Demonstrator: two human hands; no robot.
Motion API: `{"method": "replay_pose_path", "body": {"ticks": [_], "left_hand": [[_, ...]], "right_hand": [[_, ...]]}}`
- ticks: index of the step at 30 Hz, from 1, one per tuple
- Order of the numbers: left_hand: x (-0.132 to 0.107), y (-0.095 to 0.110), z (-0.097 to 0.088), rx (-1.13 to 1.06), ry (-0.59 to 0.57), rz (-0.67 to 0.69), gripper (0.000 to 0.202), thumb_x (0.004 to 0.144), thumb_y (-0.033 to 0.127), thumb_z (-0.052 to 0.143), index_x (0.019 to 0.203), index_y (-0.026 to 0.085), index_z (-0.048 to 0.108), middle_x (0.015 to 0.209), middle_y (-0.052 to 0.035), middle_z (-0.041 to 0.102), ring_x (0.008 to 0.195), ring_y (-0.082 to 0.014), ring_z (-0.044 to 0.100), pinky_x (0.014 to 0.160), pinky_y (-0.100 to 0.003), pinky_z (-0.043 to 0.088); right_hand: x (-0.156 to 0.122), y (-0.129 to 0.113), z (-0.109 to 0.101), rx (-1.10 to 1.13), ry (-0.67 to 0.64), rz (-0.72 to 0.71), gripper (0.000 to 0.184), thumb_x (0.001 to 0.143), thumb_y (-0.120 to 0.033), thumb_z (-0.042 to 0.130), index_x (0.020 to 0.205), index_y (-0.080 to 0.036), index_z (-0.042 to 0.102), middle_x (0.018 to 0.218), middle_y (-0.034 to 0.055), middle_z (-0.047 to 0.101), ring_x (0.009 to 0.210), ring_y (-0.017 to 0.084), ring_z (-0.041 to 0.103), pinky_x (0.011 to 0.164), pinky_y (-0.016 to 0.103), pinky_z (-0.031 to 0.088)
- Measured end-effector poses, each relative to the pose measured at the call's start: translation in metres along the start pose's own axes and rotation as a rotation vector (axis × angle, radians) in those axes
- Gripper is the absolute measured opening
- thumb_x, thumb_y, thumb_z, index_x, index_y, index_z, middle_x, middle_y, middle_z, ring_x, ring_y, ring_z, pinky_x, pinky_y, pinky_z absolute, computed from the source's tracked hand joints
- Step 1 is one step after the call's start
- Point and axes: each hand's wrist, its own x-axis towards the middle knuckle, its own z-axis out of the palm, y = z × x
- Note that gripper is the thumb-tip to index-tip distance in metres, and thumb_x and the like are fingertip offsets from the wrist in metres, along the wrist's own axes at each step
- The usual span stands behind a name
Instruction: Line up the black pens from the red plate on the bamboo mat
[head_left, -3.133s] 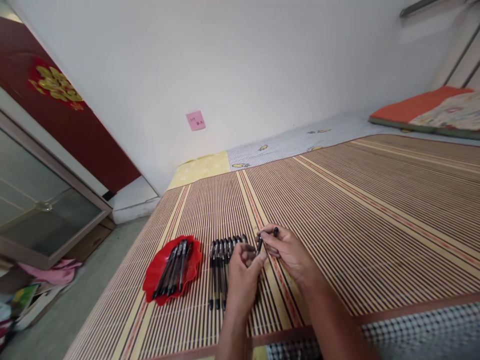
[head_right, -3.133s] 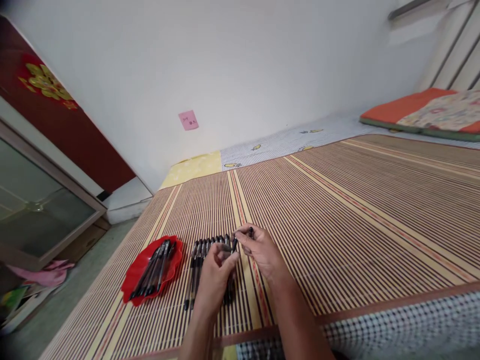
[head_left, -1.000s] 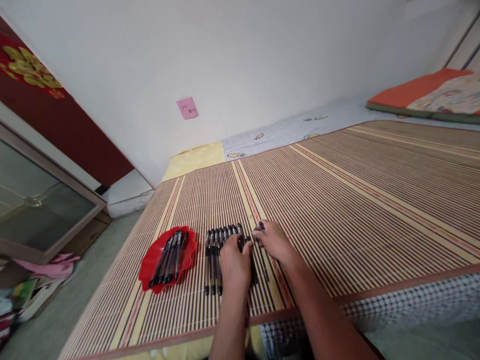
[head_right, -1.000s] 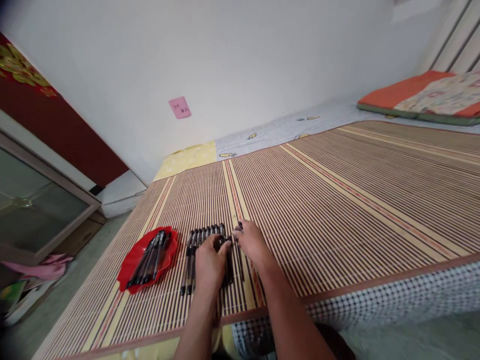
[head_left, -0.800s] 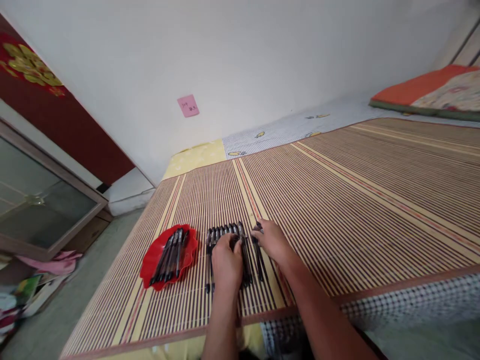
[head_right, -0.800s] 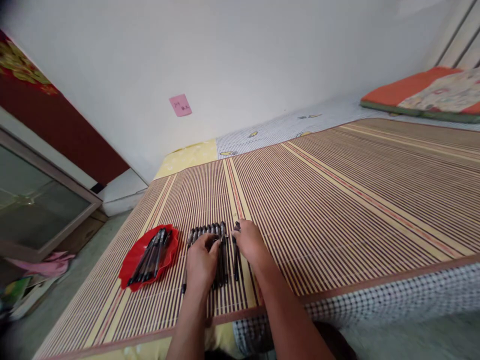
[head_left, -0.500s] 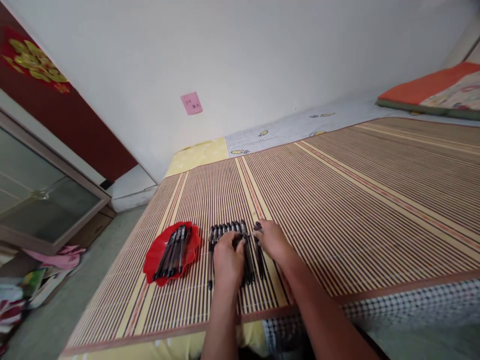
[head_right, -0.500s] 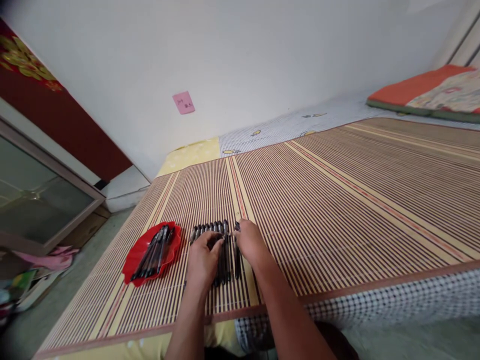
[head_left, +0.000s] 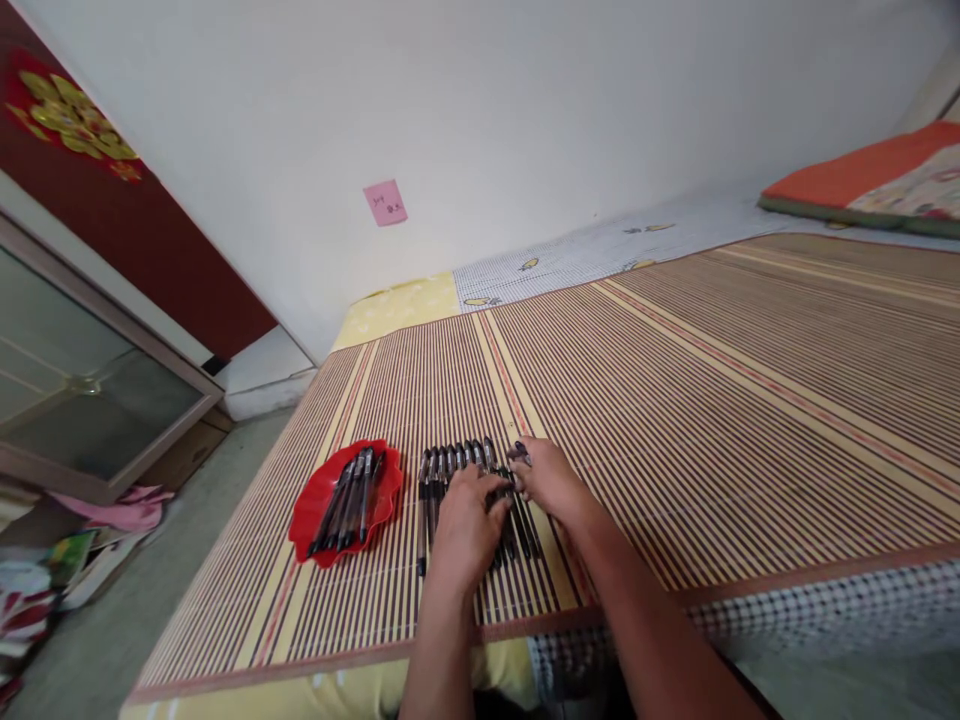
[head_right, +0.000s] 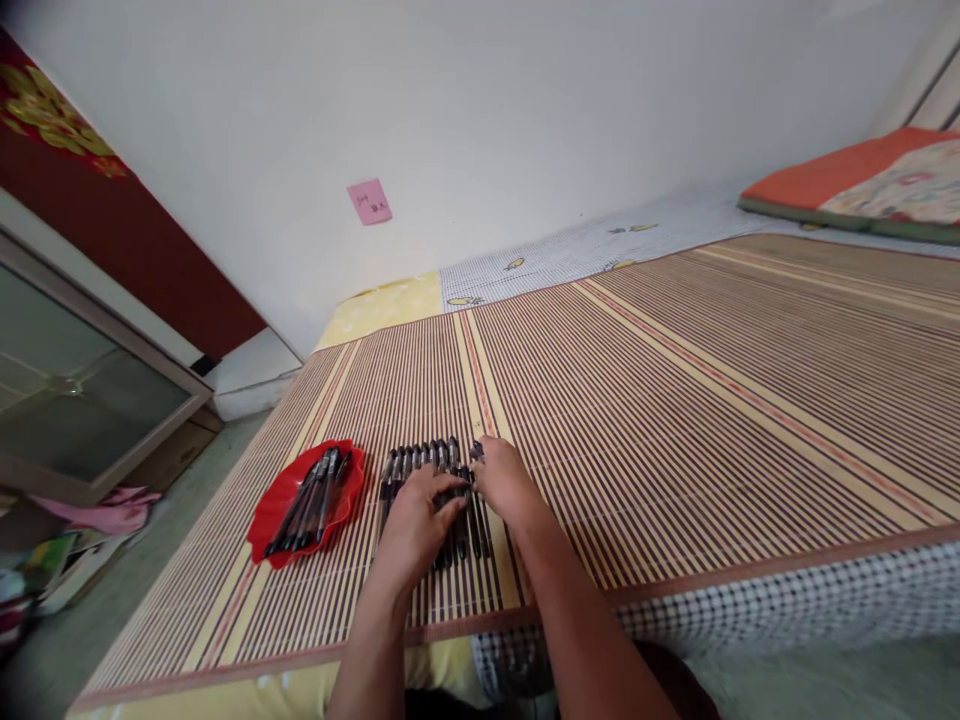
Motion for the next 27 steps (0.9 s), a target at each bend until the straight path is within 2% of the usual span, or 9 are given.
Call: {"method": "replay_pose_path", "body": {"ticks": [5, 9, 11, 16, 18, 20, 22, 24, 27], "left_hand": [[-0.005, 0.008, -0.001, 0.034, -0.116, 0.027, 0.029, 0.086, 0.016, 0.064, 0.109, 0.028, 0.076, 0.107, -0.0098, 0.062, 0.109, -0.0301, 0.054, 0.094, -0.041, 0.043], [-0.004, 0.006, -0.004, -0.021, -0.082, 0.025, 0.026, 0.085, 0.017, 0.065, 0.105, 0.028, 0.077, 0.102, -0.0083, 0.063, 0.106, -0.0293, 0.056, 0.093, -0.041, 0.044], [-0.002, 0.002, -0.007, -0.095, 0.021, 0.012, 0.021, 0.084, 0.018, 0.065, 0.100, 0.026, 0.077, 0.096, -0.0068, 0.066, 0.100, -0.0269, 0.058, 0.091, -0.039, 0.044], [0.001, -0.008, -0.020, -0.363, 0.422, -0.127, 0.013, 0.085, 0.027, 0.064, 0.091, 0.020, 0.074, 0.091, -0.0060, 0.072, 0.088, -0.0230, 0.064, 0.083, -0.032, 0.046], [0.001, -0.012, -0.024, -0.453, 0.518, -0.178, 0.015, 0.084, 0.031, 0.064, 0.087, 0.019, 0.073, 0.087, -0.0054, 0.072, 0.085, -0.0226, 0.065, 0.080, -0.030, 0.047], [0.001, -0.015, -0.026, -0.515, 0.563, -0.199, 0.017, 0.084, 0.033, 0.064, 0.086, 0.018, 0.072, 0.083, -0.0046, 0.072, 0.083, -0.0222, 0.064, 0.078, -0.030, 0.047], [0.001, -0.016, -0.025, -0.540, 0.554, -0.199, 0.017, 0.084, 0.033, 0.063, 0.086, 0.018, 0.071, 0.083, -0.0045, 0.071, 0.083, -0.0219, 0.064, 0.077, -0.030, 0.047], [0.000, -0.012, -0.022, -0.511, 0.467, -0.153, 0.014, 0.085, 0.030, 0.063, 0.086, 0.019, 0.072, 0.085, -0.0048, 0.072, 0.084, -0.0219, 0.065, 0.078, -0.030, 0.047], [-0.003, 0.001, -0.016, -0.395, 0.176, 0.015, 0.013, 0.085, 0.022, 0.062, 0.089, 0.022, 0.075, 0.090, -0.0047, 0.072, 0.089, -0.0221, 0.064, 0.083, -0.031, 0.046]], "right_hand": [[-0.001, 0.000, -0.004, 0.028, 0.014, -0.003, 0.015, 0.076, -0.004, 0.059, 0.073, -0.019, 0.058, 0.066, 0.0006, 0.061, 0.054, 0.013, 0.057, 0.052, 0.023, 0.039], [0.000, -0.001, -0.009, 0.013, 0.053, -0.003, 0.009, 0.076, -0.009, 0.062, 0.077, -0.017, 0.062, 0.067, 0.0018, 0.062, 0.057, 0.014, 0.057, 0.055, 0.025, 0.039], [0.001, 0.000, -0.012, 0.037, 0.087, -0.003, 0.008, 0.077, -0.012, 0.063, 0.083, -0.017, 0.066, 0.070, 0.0029, 0.064, 0.061, 0.016, 0.059, 0.058, 0.025, 0.041], [0.004, 0.007, -0.016, 0.115, 0.130, 0.008, 0.024, 0.079, -0.014, 0.057, 0.099, -0.017, 0.071, 0.073, 0.0046, 0.068, 0.064, 0.017, 0.065, 0.057, 0.025, 0.045], [0.005, 0.010, -0.018, 0.156, 0.123, -0.002, 0.024, 0.079, -0.014, 0.057, 0.098, -0.017, 0.072, 0.071, 0.0044, 0.069, 0.064, 0.018, 0.066, 0.057, 0.025, 0.047], [0.005, 0.012, -0.019, 0.210, 0.126, -0.003, 0.021, 0.077, -0.014, 0.060, 0.093, -0.017, 0.073, 0.070, 0.0042, 0.070, 0.065, 0.018, 0.067, 0.057, 0.024, 0.048], [0.004, 0.012, -0.020, 0.275, 0.136, 0.037, 0.017, 0.075, -0.014, 0.064, 0.089, -0.018, 0.072, 0.068, 0.0034, 0.069, 0.063, 0.017, 0.067, 0.054, 0.023, 0.048], [0.002, 0.009, -0.019, 0.329, 0.143, 0.098, 0.015, 0.074, -0.014, 0.066, 0.088, -0.018, 0.071, 0.065, 0.0020, 0.067, 0.057, 0.016, 0.066, 0.047, 0.022, 0.047], [0.000, 0.004, -0.017, 0.354, 0.149, 0.144, 0.014, 0.074, -0.013, 0.066, 0.088, -0.017, 0.068, 0.065, 0.0008, 0.064, 0.053, 0.016, 0.065, 0.041, 0.021, 0.047]]}}
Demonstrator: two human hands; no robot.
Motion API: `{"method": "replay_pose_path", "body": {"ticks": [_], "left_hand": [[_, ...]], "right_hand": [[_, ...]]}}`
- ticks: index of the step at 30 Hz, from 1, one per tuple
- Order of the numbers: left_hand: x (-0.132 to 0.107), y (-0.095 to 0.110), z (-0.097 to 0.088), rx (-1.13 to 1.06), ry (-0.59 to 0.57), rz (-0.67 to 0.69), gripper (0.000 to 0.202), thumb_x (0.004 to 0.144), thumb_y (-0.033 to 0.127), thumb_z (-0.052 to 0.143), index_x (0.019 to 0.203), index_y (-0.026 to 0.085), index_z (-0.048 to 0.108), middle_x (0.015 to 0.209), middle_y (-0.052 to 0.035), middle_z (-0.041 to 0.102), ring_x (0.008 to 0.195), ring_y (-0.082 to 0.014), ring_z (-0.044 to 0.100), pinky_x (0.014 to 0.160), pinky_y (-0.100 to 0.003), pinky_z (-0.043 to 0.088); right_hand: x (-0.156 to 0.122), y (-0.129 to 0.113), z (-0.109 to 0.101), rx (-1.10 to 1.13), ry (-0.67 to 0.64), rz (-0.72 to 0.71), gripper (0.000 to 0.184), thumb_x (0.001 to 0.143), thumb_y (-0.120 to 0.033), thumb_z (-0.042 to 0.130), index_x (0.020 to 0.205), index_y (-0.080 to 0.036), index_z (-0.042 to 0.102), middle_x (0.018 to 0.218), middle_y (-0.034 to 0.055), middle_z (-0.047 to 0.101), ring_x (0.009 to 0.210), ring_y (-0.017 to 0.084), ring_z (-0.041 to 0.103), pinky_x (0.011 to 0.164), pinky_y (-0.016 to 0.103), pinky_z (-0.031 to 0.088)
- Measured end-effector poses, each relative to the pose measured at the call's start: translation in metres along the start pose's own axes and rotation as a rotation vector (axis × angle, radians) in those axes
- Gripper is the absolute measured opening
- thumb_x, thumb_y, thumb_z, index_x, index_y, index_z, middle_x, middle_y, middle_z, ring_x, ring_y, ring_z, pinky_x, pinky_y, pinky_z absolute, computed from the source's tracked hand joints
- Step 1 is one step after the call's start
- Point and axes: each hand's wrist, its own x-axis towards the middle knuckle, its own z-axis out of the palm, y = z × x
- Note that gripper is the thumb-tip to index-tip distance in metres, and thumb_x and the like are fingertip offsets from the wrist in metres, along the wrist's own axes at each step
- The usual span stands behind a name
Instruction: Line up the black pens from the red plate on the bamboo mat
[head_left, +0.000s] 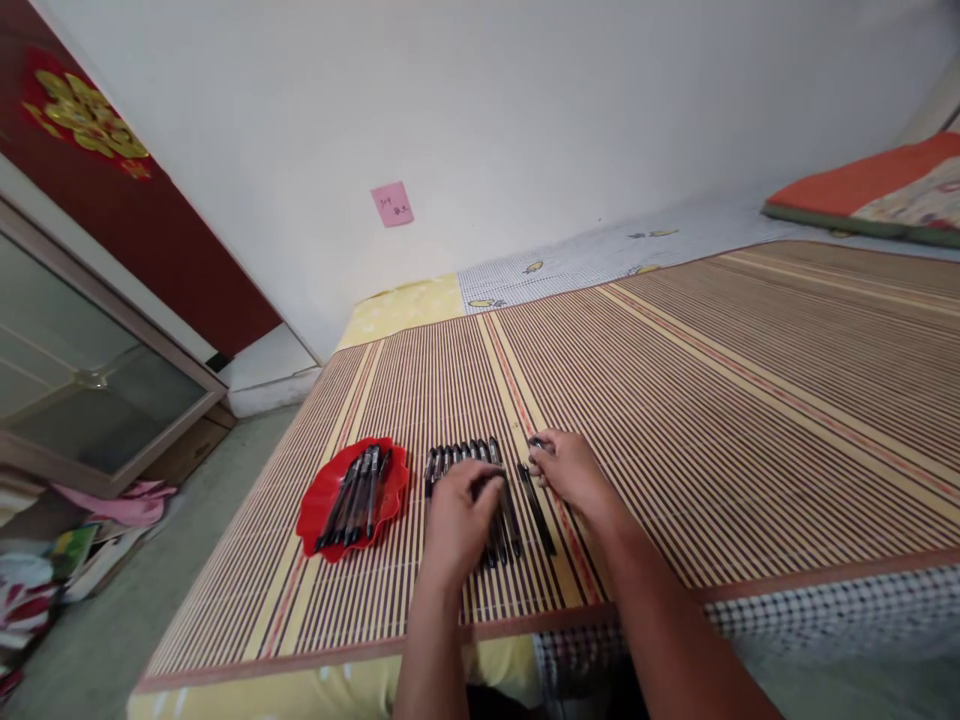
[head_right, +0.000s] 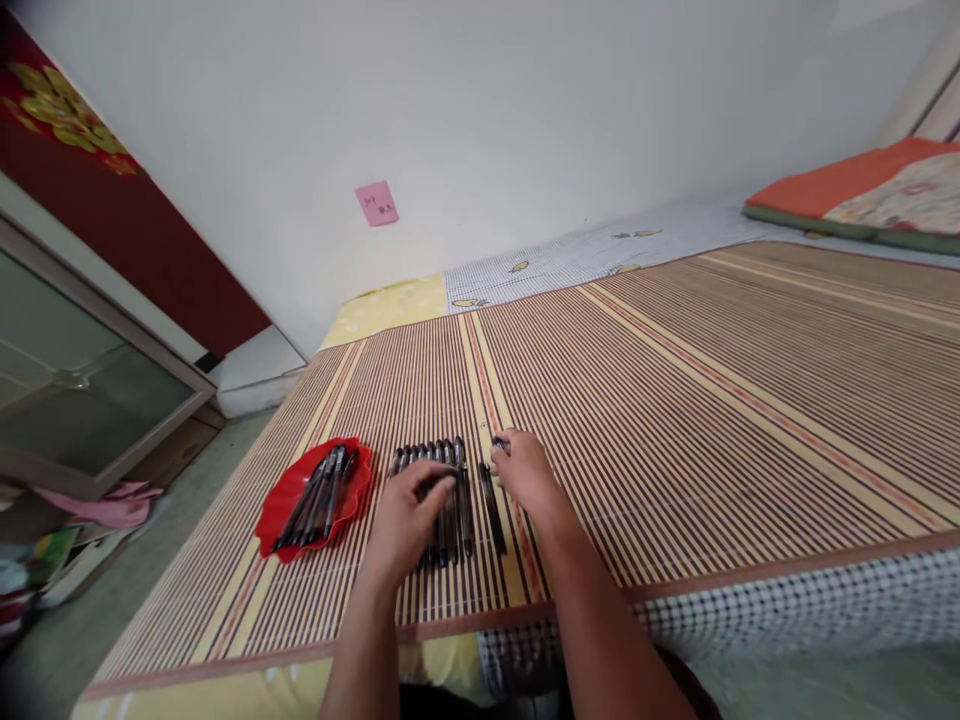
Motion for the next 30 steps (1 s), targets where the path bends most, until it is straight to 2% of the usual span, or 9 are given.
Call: {"method": "replay_pose_path", "body": {"ticks": [3, 7, 10, 12, 18, 25, 30], "left_hand": [[-0.006, 0.010, 0.011, 0.113, -0.276, 0.071, 0.019, 0.085, 0.016, 0.062, 0.094, 0.024, 0.077, 0.096, -0.0055, 0.073, 0.097, -0.0243, 0.063, 0.090, -0.035, 0.045], [-0.013, 0.016, 0.016, 0.217, -0.404, 0.076, 0.020, 0.086, 0.014, 0.063, 0.096, 0.025, 0.077, 0.109, -0.0060, 0.072, 0.109, -0.0262, 0.061, 0.104, -0.040, 0.039], [-0.014, 0.017, 0.013, 0.287, -0.432, 0.044, 0.020, 0.085, 0.014, 0.064, 0.097, 0.024, 0.077, 0.105, -0.0029, 0.073, 0.105, -0.0239, 0.063, 0.112, -0.042, 0.030], [-0.014, 0.016, 0.011, 0.304, -0.437, 0.034, 0.019, 0.085, 0.014, 0.065, 0.096, 0.024, 0.077, 0.101, -0.0012, 0.073, 0.101, -0.0221, 0.064, 0.113, -0.041, 0.030], [-0.012, 0.008, 0.008, 0.294, -0.434, 0.052, 0.021, 0.086, 0.014, 0.064, 0.094, 0.026, 0.079, 0.095, 0.0003, 0.074, 0.093, -0.0203, 0.063, 0.105, -0.039, 0.035], [-0.010, -0.002, 0.008, 0.252, -0.378, 0.070, 0.023, 0.085, 0.012, 0.065, 0.097, 0.026, 0.079, 0.098, 0.0005, 0.076, 0.096, -0.0215, 0.060, 0.090, -0.034, 0.043], [-0.011, 0.002, 0.013, 0.223, -0.398, 0.098, 0.022, 0.086, 0.013, 0.064, 0.095, 0.026, 0.079, 0.097, 0.0008, 0.075, 0.094, -0.0196, 0.064, 0.101, -0.037, 0.038]], "right_hand": [[-0.002, -0.004, 0.006, 0.000, -0.002, 0.018, 0.012, 0.075, -0.011, 0.066, 0.086, -0.017, 0.065, 0.065, 0.0004, 0.064, 0.052, 0.016, 0.066, 0.040, 0.022, 0.050], [-0.003, -0.007, 0.013, -0.008, -0.027, 0.048, 0.009, 0.079, -0.010, 0.063, 0.085, -0.016, 0.064, 0.066, 0.0001, 0.062, 0.053, 0.016, 0.067, 0.040, 0.021, 0.052], [-0.004, -0.008, 0.015, -0.043, -0.049, 0.068, 0.010, 0.084, -0.009, 0.058, 0.091, -0.015, 0.062, 0.066, -0.0007, 0.060, 0.054, 0.014, 0.066, 0.039, 0.018, 0.051], [-0.006, -0.010, 0.013, -0.073, -0.065, 0.079, 0.010, 0.086, -0.008, 0.056, 0.091, -0.015, 0.062, 0.067, -0.0013, 0.059, 0.052, 0.012, 0.065, 0.038, 0.017, 0.049], [-0.012, -0.016, 0.006, -0.133, -0.140, 0.122, 0.013, 0.091, -0.008, 0.048, 0.088, -0.015, 0.059, 0.064, -0.0024, 0.056, 0.046, 0.011, 0.062, 0.035, 0.016, 0.046], [-0.014, -0.020, 0.002, -0.184, -0.205, 0.134, 0.014, 0.094, -0.009, 0.045, 0.086, -0.015, 0.055, 0.062, -0.0008, 0.060, 0.043, 0.011, 0.060, 0.035, 0.017, 0.045], [-0.015, -0.024, 0.002, -0.167, -0.220, 0.155, 0.017, 0.096, -0.012, 0.044, 0.081, -0.016, 0.051, 0.060, -0.0008, 0.059, 0.042, 0.010, 0.058, 0.037, 0.017, 0.044]]}}
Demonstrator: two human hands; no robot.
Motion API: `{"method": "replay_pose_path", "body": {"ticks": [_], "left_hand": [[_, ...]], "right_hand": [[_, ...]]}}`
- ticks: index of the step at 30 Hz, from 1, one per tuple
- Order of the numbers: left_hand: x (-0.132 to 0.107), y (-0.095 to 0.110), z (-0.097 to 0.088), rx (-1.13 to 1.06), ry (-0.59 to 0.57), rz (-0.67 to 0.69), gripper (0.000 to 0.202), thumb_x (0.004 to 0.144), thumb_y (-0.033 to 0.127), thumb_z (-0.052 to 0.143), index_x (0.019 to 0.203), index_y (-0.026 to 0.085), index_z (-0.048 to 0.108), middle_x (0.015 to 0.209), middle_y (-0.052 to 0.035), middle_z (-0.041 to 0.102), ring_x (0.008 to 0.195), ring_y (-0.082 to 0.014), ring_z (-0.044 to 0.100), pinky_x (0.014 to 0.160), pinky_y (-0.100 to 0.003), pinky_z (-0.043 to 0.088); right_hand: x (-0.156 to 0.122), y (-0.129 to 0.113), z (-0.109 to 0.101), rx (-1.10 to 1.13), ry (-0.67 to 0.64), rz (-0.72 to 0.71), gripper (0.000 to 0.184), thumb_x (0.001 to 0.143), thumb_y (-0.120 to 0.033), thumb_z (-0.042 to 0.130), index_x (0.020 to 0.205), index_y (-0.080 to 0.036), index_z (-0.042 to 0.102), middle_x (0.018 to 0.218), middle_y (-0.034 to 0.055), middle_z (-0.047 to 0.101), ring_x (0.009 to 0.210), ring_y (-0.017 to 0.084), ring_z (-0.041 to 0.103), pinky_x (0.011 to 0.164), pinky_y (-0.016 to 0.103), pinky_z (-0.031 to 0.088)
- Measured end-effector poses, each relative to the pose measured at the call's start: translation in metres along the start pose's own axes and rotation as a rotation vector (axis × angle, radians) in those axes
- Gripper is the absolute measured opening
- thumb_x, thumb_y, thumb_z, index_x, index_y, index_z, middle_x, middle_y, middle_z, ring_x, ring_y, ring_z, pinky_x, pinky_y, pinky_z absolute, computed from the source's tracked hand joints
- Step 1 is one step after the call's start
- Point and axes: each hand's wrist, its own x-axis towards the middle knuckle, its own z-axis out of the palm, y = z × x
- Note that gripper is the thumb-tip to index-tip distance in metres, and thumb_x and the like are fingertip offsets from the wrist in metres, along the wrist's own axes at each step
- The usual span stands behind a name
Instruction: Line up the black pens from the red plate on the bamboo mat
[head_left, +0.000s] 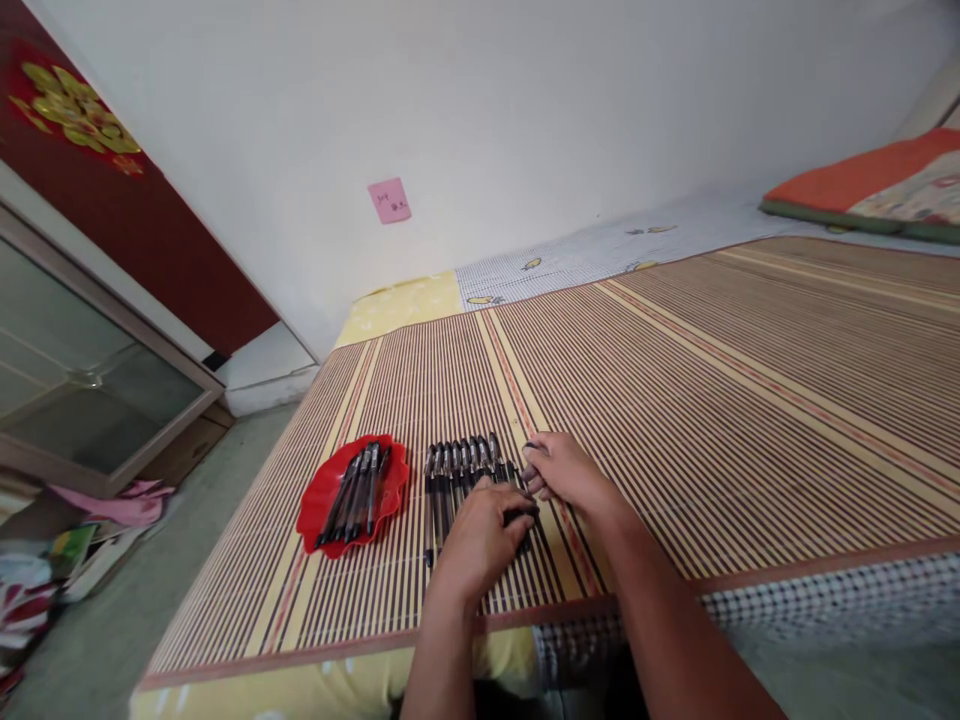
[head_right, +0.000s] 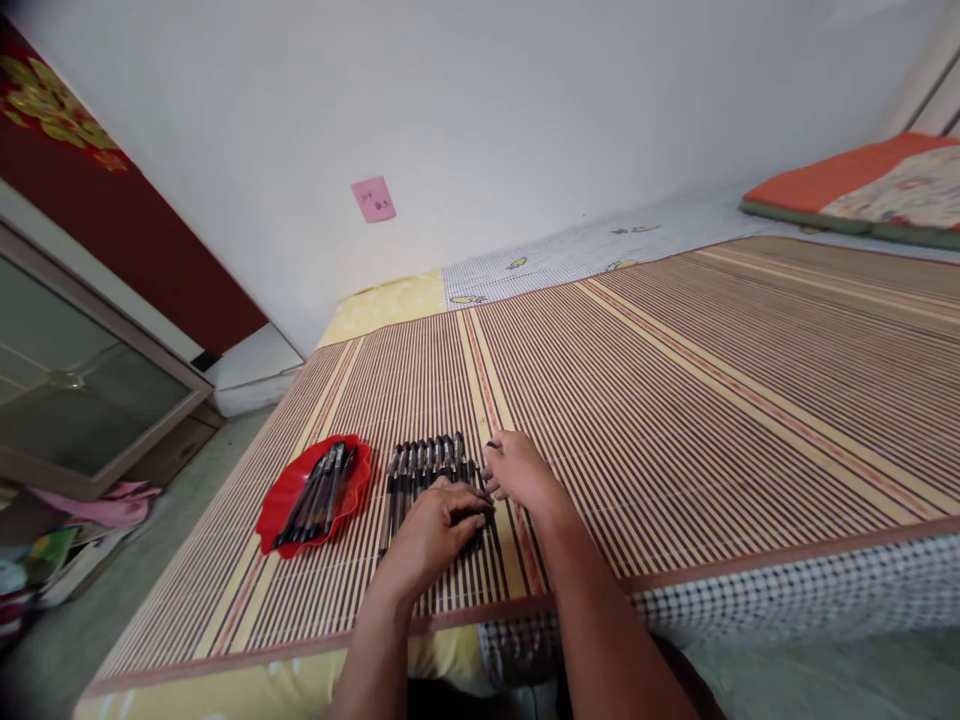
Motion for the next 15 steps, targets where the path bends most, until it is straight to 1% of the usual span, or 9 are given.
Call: {"method": "replay_pose_path", "body": {"ticks": [2, 4, 11, 13, 15], "left_hand": [[0.0006, 0.0016, 0.0009, -0.003, -0.006, -0.005, 0.022, 0.086, 0.011, 0.064, 0.093, 0.026, 0.079, 0.096, 0.0013, 0.075, 0.092, -0.0186, 0.065, 0.108, -0.040, 0.032], [0.0010, 0.0017, 0.0015, -0.002, -0.006, -0.008, 0.022, 0.086, 0.011, 0.064, 0.093, 0.025, 0.078, 0.095, 0.0015, 0.076, 0.090, -0.0181, 0.066, 0.110, -0.041, 0.031], [0.0024, 0.0009, 0.0027, 0.032, -0.007, -0.014, 0.020, 0.086, 0.013, 0.063, 0.093, 0.024, 0.078, 0.098, -0.0009, 0.076, 0.094, -0.0209, 0.065, 0.105, -0.041, 0.038], [0.0027, 0.0021, 0.0021, 0.028, -0.002, -0.012, 0.021, 0.086, 0.012, 0.063, 0.096, 0.025, 0.078, 0.100, -0.0010, 0.076, 0.096, -0.0214, 0.064, 0.105, -0.042, 0.039], [0.0027, 0.0023, 0.0009, 0.030, 0.027, -0.014, 0.023, 0.086, 0.012, 0.064, 0.100, 0.025, 0.077, 0.104, -0.0009, 0.075, 0.099, -0.0216, 0.063, 0.107, -0.043, 0.037]], "right_hand": [[0.0010, 0.0002, 0.0006, 0.008, 0.004, 0.005, 0.015, 0.096, -0.013, 0.044, 0.083, -0.016, 0.052, 0.060, -0.0011, 0.059, 0.042, 0.011, 0.060, 0.038, 0.018, 0.046], [0.0023, 0.0016, 0.0009, 0.013, 0.009, 0.007, 0.014, 0.096, -0.013, 0.044, 0.086, -0.016, 0.053, 0.062, -0.0011, 0.059, 0.043, 0.012, 0.061, 0.039, 0.019, 0.047], [0.0042, 0.0072, -0.0034, -0.001, -0.004, 0.000, 0.013, 0.096, -0.014, 0.045, 0.087, -0.017, 0.054, 0.060, -0.0021, 0.059, 0.042, 0.012, 0.061, 0.038, 0.018, 0.044], [0.0041, 0.0072, -0.0044, -0.009, -0.007, -0.002, 0.014, 0.096, -0.014, 0.045, 0.086, -0.017, 0.054, 0.059, -0.0019, 0.060, 0.042, 0.012, 0.062, 0.038, 0.018, 0.044], [0.0038, 0.0067, -0.0048, -0.013, -0.007, -0.003, 0.016, 0.096, -0.013, 0.045, 0.084, -0.017, 0.054, 0.059, -0.0017, 0.060, 0.042, 0.012, 0.061, 0.037, 0.017, 0.043]]}}
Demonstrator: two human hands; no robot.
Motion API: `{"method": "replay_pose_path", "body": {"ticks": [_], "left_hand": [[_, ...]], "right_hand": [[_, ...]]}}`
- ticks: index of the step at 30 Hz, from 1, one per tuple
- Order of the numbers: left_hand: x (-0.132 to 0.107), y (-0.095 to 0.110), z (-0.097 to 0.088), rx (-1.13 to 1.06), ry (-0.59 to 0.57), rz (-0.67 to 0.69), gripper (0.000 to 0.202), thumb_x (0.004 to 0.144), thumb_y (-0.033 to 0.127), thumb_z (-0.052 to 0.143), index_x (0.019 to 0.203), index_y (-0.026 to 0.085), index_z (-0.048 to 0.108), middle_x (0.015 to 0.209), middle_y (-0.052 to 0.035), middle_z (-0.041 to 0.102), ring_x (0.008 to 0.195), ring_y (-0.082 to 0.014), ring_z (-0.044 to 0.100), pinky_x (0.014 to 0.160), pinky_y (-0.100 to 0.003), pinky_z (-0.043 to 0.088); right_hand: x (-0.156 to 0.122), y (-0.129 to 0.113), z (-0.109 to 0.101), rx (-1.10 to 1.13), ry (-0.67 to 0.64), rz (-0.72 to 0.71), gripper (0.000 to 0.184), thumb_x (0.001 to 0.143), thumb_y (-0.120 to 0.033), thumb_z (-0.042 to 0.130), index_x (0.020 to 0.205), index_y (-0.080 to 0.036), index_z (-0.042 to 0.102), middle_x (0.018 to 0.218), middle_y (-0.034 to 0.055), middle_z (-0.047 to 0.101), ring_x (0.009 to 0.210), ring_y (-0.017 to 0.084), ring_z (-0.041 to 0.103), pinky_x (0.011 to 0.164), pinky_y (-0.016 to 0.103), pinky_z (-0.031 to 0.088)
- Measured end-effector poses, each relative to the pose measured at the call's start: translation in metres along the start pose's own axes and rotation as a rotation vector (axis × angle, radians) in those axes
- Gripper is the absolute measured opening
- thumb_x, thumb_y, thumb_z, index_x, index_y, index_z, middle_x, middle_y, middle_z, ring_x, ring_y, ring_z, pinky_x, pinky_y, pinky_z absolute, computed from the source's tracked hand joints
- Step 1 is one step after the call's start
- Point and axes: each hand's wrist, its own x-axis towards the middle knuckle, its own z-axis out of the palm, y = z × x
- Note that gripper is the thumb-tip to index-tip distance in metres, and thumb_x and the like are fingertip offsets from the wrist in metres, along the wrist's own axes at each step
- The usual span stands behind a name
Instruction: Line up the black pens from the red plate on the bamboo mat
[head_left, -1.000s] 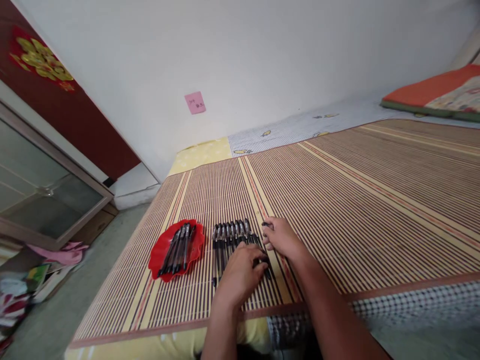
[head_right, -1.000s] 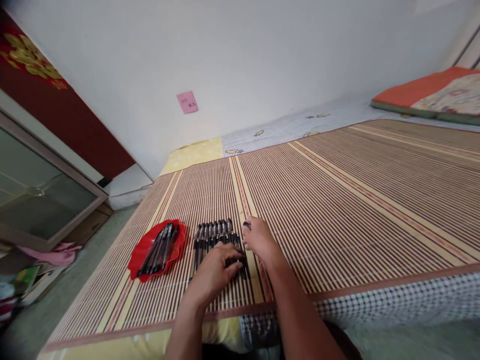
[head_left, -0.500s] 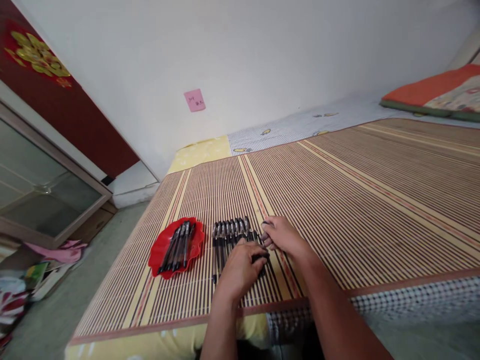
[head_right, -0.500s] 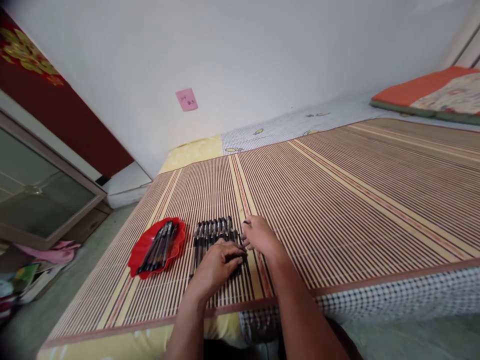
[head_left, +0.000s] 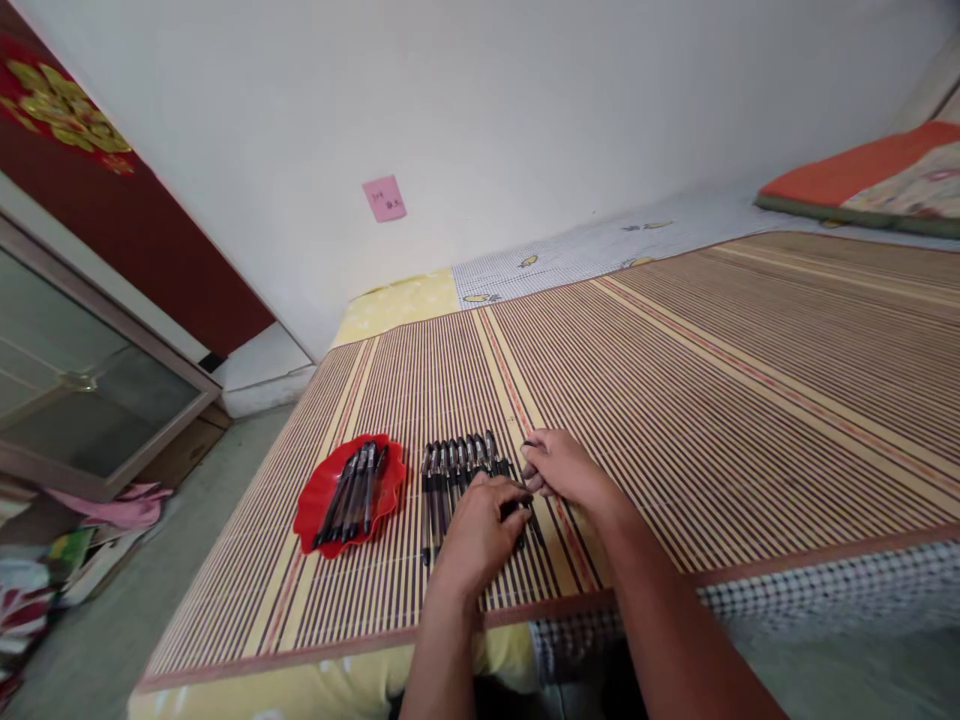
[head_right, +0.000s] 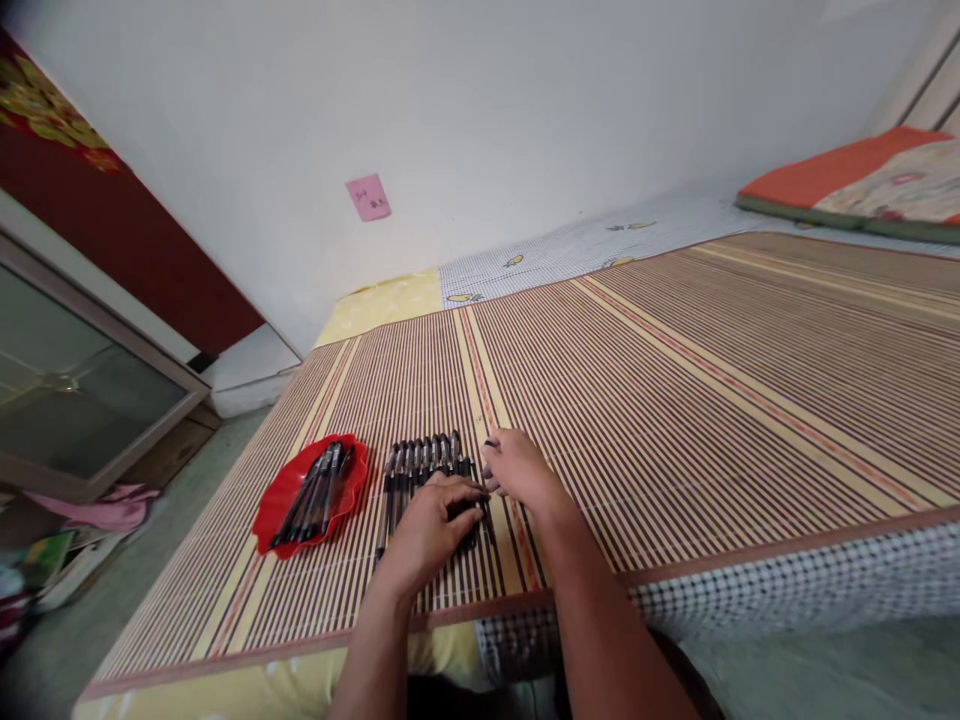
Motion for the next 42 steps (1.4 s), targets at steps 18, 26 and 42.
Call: {"method": "replay_pose_path", "body": {"ticks": [18, 26, 42], "left_hand": [[0.003, -0.013, -0.005, 0.300, 0.243, -0.021, 0.035, 0.091, 0.015, 0.057, 0.125, 0.014, 0.064, 0.137, -0.0122, 0.059, 0.122, -0.0283, 0.052, 0.109, -0.049, 0.041], [0.019, -0.017, 0.002, 0.445, 0.284, -0.114, 0.038, 0.091, 0.016, 0.049, 0.125, 0.018, 0.066, 0.157, -0.0128, 0.034, 0.150, -0.0371, 0.013, 0.117, -0.063, 0.023], [0.022, -0.022, 0.008, 0.411, 0.261, -0.107, 0.034, 0.088, 0.008, 0.046, 0.113, 0.016, 0.068, 0.157, -0.0125, 0.036, 0.152, -0.0354, 0.012, 0.119, -0.060, 0.024]], "right_hand": [[0.001, -0.003, 0.005, 0.097, -0.039, -0.014, 0.020, 0.096, -0.010, 0.043, 0.079, -0.018, 0.047, 0.059, -0.0036, 0.057, 0.046, 0.012, 0.063, 0.043, 0.019, 0.049], [0.004, 0.001, 0.007, 0.089, -0.017, -0.018, 0.015, 0.095, -0.011, 0.045, 0.083, -0.018, 0.050, 0.061, -0.0032, 0.058, 0.044, 0.010, 0.061, 0.040, 0.017, 0.046], [0.009, 0.004, 0.009, 0.010, -0.010, -0.043, 0.012, 0.095, -0.014, 0.050, 0.085, -0.016, 0.056, 0.067, -0.0001, 0.062, 0.045, 0.011, 0.063, 0.041, 0.018, 0.048]]}}
